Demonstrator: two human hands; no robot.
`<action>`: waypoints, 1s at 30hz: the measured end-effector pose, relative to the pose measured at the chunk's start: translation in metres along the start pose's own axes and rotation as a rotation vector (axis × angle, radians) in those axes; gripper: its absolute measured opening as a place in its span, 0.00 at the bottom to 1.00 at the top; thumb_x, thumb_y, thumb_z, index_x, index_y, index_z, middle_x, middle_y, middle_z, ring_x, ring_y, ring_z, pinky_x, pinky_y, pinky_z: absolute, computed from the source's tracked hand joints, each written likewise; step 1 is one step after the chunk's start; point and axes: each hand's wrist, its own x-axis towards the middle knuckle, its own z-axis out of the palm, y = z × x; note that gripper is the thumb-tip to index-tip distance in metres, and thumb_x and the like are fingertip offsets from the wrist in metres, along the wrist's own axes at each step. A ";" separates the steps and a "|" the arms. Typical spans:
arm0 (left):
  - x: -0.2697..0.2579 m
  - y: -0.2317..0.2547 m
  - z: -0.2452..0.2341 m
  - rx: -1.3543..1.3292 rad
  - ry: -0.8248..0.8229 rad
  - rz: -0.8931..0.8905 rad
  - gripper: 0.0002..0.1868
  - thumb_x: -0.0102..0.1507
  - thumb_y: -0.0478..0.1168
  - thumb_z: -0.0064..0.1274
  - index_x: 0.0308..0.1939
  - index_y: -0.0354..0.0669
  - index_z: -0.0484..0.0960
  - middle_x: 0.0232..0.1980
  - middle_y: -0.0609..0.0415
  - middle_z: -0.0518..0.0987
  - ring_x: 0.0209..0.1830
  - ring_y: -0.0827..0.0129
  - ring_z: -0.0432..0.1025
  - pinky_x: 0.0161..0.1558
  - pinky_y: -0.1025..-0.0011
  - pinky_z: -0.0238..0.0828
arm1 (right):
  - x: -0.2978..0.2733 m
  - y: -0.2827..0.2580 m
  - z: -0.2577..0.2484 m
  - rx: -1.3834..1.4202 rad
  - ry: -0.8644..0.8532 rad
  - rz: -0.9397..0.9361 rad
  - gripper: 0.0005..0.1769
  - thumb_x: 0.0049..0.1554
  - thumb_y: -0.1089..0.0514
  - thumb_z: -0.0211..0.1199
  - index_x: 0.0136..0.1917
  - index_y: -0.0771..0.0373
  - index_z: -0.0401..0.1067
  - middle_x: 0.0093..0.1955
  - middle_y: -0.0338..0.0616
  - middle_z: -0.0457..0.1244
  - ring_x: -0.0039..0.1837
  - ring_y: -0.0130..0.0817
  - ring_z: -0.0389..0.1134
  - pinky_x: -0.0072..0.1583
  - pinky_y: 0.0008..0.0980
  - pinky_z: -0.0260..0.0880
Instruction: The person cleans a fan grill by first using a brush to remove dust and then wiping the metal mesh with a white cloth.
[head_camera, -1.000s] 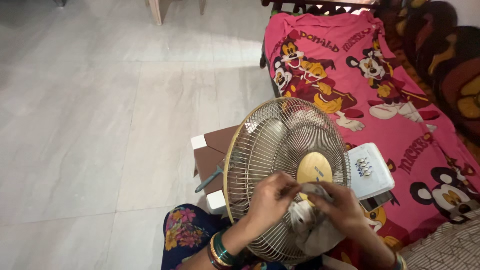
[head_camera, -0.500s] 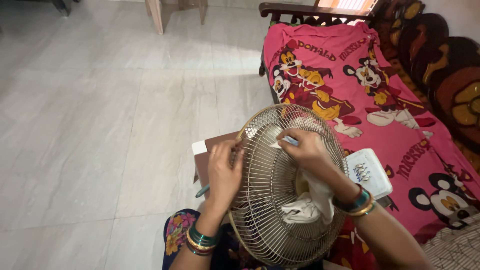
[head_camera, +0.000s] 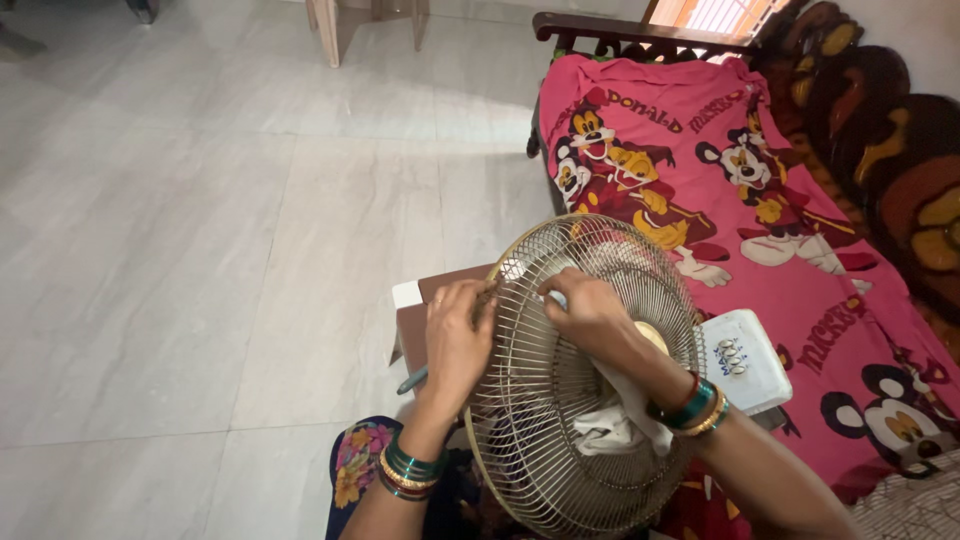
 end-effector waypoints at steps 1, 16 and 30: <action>0.000 -0.003 0.000 0.014 -0.005 -0.006 0.10 0.62 0.35 0.58 0.48 0.38 0.84 0.48 0.48 0.83 0.51 0.54 0.74 0.55 0.58 0.66 | -0.001 0.000 0.000 0.006 -0.025 0.017 0.13 0.56 0.56 0.60 0.53 0.60 0.76 0.51 0.49 0.68 0.45 0.45 0.72 0.51 0.41 0.73; 0.043 -0.011 0.003 -0.032 -0.204 0.109 0.10 0.62 0.34 0.56 0.47 0.39 0.85 0.48 0.49 0.82 0.52 0.55 0.73 0.57 0.58 0.66 | 0.011 0.009 0.003 -0.052 0.144 -0.126 0.10 0.52 0.57 0.65 0.47 0.62 0.77 0.48 0.49 0.69 0.53 0.48 0.70 0.54 0.43 0.69; 0.042 -0.009 0.002 -0.118 -0.377 0.060 0.07 0.62 0.31 0.54 0.44 0.35 0.80 0.47 0.46 0.77 0.52 0.54 0.72 0.54 0.60 0.69 | 0.015 0.009 -0.003 -0.165 -0.007 -0.157 0.10 0.54 0.59 0.63 0.49 0.63 0.78 0.47 0.50 0.67 0.47 0.47 0.70 0.51 0.44 0.70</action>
